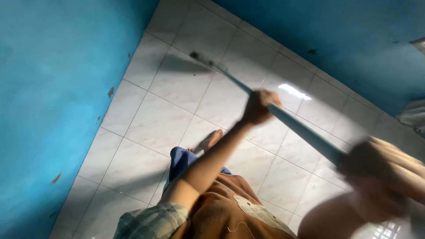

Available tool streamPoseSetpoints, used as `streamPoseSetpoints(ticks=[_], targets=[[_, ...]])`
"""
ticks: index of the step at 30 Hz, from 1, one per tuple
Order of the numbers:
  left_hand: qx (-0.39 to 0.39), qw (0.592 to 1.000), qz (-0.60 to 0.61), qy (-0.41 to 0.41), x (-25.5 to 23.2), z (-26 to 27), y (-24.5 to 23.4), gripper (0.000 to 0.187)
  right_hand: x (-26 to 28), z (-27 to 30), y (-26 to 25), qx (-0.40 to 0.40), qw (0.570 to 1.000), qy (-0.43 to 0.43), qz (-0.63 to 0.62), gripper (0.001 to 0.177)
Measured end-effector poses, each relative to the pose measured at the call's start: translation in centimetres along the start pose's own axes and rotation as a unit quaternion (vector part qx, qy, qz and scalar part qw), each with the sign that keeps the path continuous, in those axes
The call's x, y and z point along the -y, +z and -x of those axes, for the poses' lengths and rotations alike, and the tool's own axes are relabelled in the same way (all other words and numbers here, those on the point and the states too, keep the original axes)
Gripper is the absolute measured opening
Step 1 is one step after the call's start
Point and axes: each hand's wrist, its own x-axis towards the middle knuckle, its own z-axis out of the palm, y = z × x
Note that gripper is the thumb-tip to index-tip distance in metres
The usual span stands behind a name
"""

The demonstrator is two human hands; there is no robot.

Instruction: Sweep the tiled floor using a broom.

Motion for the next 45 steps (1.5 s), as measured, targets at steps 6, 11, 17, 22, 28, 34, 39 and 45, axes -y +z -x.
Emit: streamPoseSetpoints(ticks=[6, 11, 17, 22, 28, 34, 39, 45], targets=[[-0.011, 0.982, -0.001, -0.186, 8.6, 7.6, -14.8, 0.03, 12.4, -21.2, 24.6, -0.023, 0.991, -0.124, -0.035, 0.013], [-0.054, 0.969, -0.05, -0.237, -3.2, 16.4, -19.2, 0.024, 16.5, -18.7, 24.0, -0.036, 0.965, -0.124, -0.229, 0.005], [-0.067, 0.975, -0.015, -0.211, -8.4, 14.5, -22.5, 0.02, 20.1, -16.8, 19.0, -0.005, 0.965, -0.071, -0.252, 0.014], [-0.071, 0.99, -0.043, -0.114, 1.4, 13.5, -26.2, 0.012, 19.1, -18.5, 28.5, -0.049, 0.98, -0.106, -0.16, 0.01], [-0.014, 0.979, -0.089, -0.185, 3.5, 21.0, -28.3, 0.016, 18.9, -19.2, 33.2, 0.039, 0.985, -0.085, -0.143, 0.022], [-0.032, 0.935, -0.154, -0.318, -4.4, 25.2, -23.0, 0.028, 12.3, -7.3, 26.5, -0.071, 0.907, 0.11, -0.401, 0.02], [-0.054, 0.994, -0.051, -0.079, -12.5, 17.1, -15.3, 0.025, 20.2, -4.1, 12.2, 0.006, 0.966, 0.067, -0.249, 0.023], [0.027, 0.993, 0.07, -0.091, -3.0, 12.7, -2.8, 0.029, 15.1, -1.4, 19.7, -0.111, 0.992, -0.014, -0.049, 0.008]])
